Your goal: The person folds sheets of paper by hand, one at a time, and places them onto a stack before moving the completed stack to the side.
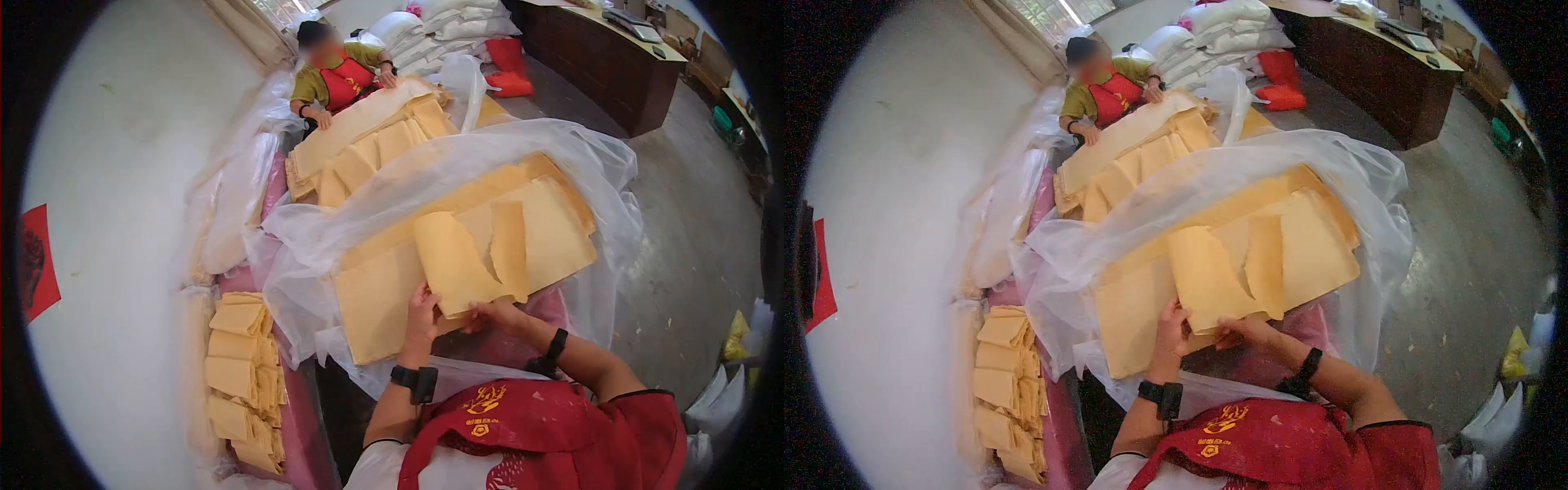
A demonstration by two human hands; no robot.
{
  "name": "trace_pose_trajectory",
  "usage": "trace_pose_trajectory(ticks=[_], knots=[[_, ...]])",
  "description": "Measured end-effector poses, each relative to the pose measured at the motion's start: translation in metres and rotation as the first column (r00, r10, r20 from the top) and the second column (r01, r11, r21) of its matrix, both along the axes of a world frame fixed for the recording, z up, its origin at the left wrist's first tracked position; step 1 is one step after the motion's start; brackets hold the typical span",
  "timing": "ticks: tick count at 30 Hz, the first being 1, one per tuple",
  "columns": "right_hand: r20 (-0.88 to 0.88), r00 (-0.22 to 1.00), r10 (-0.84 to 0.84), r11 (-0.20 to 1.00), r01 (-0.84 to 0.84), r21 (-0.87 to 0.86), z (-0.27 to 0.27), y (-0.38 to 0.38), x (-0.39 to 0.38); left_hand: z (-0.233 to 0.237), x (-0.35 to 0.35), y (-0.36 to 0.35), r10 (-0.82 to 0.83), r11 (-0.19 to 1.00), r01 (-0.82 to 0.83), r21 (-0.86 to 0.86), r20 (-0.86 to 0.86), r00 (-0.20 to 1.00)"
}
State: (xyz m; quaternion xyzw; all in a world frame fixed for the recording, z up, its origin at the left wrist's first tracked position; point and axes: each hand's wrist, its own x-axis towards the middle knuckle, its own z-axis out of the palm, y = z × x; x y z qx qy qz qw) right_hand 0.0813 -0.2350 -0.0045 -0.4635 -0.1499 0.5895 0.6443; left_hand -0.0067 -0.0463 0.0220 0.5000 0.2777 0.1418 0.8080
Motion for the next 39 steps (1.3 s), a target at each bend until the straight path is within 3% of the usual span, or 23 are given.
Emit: trace_pose_trajectory(ticks=[1, 2, 3, 4, 5, 6, 7, 8, 9, 11, 12, 14, 15, 17, 18, 20, 25, 27, 29, 32, 36, 38, 39], knots=[[0.001, 1.000, -0.003, 1.000, 0.003, -0.006, 0.002, -0.004, -0.002, 0.003, 0.001, 0.004, -0.054, 0.996, 0.053, -0.075, 0.000, 0.999], [0.285, 0.954, 0.090, 0.996, -0.083, -0.036, 0.004, -0.006, -0.008, 0.005, 0.000, 0.003, -0.051, 0.999, 0.050, -0.007, -0.089, 0.995], [0.539, 0.823, 0.181, 0.983, -0.158, -0.089, 0.005, -0.007, -0.013, 0.001, 0.001, 0.001, -0.054, 0.999, 0.053, -0.011, -0.089, 0.995], [0.793, 0.597, 0.120, 0.986, -0.165, -0.025, 0.004, -0.006, -0.014, -0.005, 0.005, 0.000, -0.048, 0.974, 0.088, 0.210, -0.189, 0.981], [0.794, 0.596, 0.120, 0.986, -0.162, -0.027, 0.002, -0.005, -0.016, -0.009, 0.007, -0.002, -0.018, 0.898, 0.141, 0.417, -0.284, 0.959], [0.905, 0.423, 0.049, 0.986, -0.163, 0.023, 0.003, -0.003, -0.018, -0.013, 0.009, -0.002, -0.022, 0.898, 0.142, 0.417, -0.280, 0.960], [0.973, 0.229, -0.032, 0.982, -0.172, 0.073, 0.006, -0.001, -0.019, -0.017, 0.012, -0.001, -0.034, 0.814, 0.238, 0.530, -0.365, 0.930], [0.975, 0.224, 0.016, 0.979, -0.202, 0.030, 0.008, -0.003, -0.023, -0.021, 0.012, -0.001, -0.030, 0.710, 0.338, 0.618, -0.452, 0.891], [0.974, 0.225, 0.016, 0.980, -0.197, 0.029, 0.011, -0.003, -0.026, -0.012, 0.013, -0.004, -0.035, 0.709, 0.342, 0.617, -0.453, 0.891], [0.999, 0.038, -0.013, 0.989, -0.147, 0.019, 0.015, -0.005, -0.026, 0.022, 0.022, -0.010, -0.138, 0.953, 0.172, 0.251, -0.146, 0.980], [0.999, 0.035, -0.007, 0.989, -0.146, 0.012, 0.016, -0.005, -0.025, 0.030, 0.027, -0.009, -0.141, 0.954, 0.173, 0.245, -0.143, 0.980], [0.996, -0.072, -0.043, 0.999, -0.015, 0.042, 0.017, -0.002, -0.019, 0.046, 0.040, -0.006, -0.117, 0.989, 0.120, -0.091, 0.039, 0.992], [0.996, -0.074, -0.039, 0.999, -0.016, 0.038, 0.013, 0.000, -0.016, 0.055, 0.045, -0.009, -0.116, 0.988, 0.119, -0.094, 0.042, 0.992], [0.940, -0.330, 0.087, 0.980, 0.198, -0.021, -0.010, 0.014, 0.002, 0.081, 0.055, -0.016, -0.159, 0.987, 0.161, 0.008, 0.189, 0.969], [0.991, -0.127, -0.046, 0.969, 0.235, 0.075, -0.045, 0.014, 0.023, 0.090, 0.059, -0.018, -0.156, 0.987, 0.158, 0.006, 0.195, 0.968], [0.985, -0.161, -0.065, 0.912, 0.390, 0.124, -0.063, 0.002, 0.064, 0.107, 0.062, -0.018, -0.140, 0.986, 0.157, -0.053, 0.240, 0.961], [0.975, -0.159, 0.153, 0.824, 0.566, -0.037, -0.045, -0.064, 0.137, 0.129, 0.027, 0.011, -0.148, 0.989, 0.148, 0.015, 0.193, 0.970], [0.971, -0.147, 0.187, 0.801, 0.595, -0.064, -0.041, -0.074, 0.156, 0.103, 0.004, 0.026, -0.162, 0.987, 0.157, 0.047, 0.129, 0.978], [0.968, -0.143, 0.205, 0.795, 0.601, -0.080, -0.035, -0.076, 0.173, 0.048, -0.015, 0.047, -0.157, 0.927, 0.161, 0.338, -0.039, 0.987], [0.965, -0.140, 0.222, 0.795, 0.599, -0.096, -0.022, -0.074, 0.195, -0.020, -0.055, 0.087, -0.062, 0.960, 0.118, 0.253, -0.217, 0.974], [0.960, -0.136, 0.245, 0.794, 0.596, -0.119, -0.008, -0.078, 0.208, -0.036, -0.087, 0.099, 0.046, 0.987, -0.023, 0.159, -0.142, 0.989], [0.949, -0.195, 0.247, 0.793, 0.603, -0.083, -0.015, -0.075, 0.206, -0.051, -0.090, 0.112, -0.055, 0.944, 0.162, 0.287, -0.349, 0.935], [0.948, -0.201, 0.245, 0.805, 0.588, -0.083, -0.019, -0.074, 0.205, -0.055, -0.088, 0.114, -0.037, 0.947, 0.143, 0.286, -0.348, 0.937]])
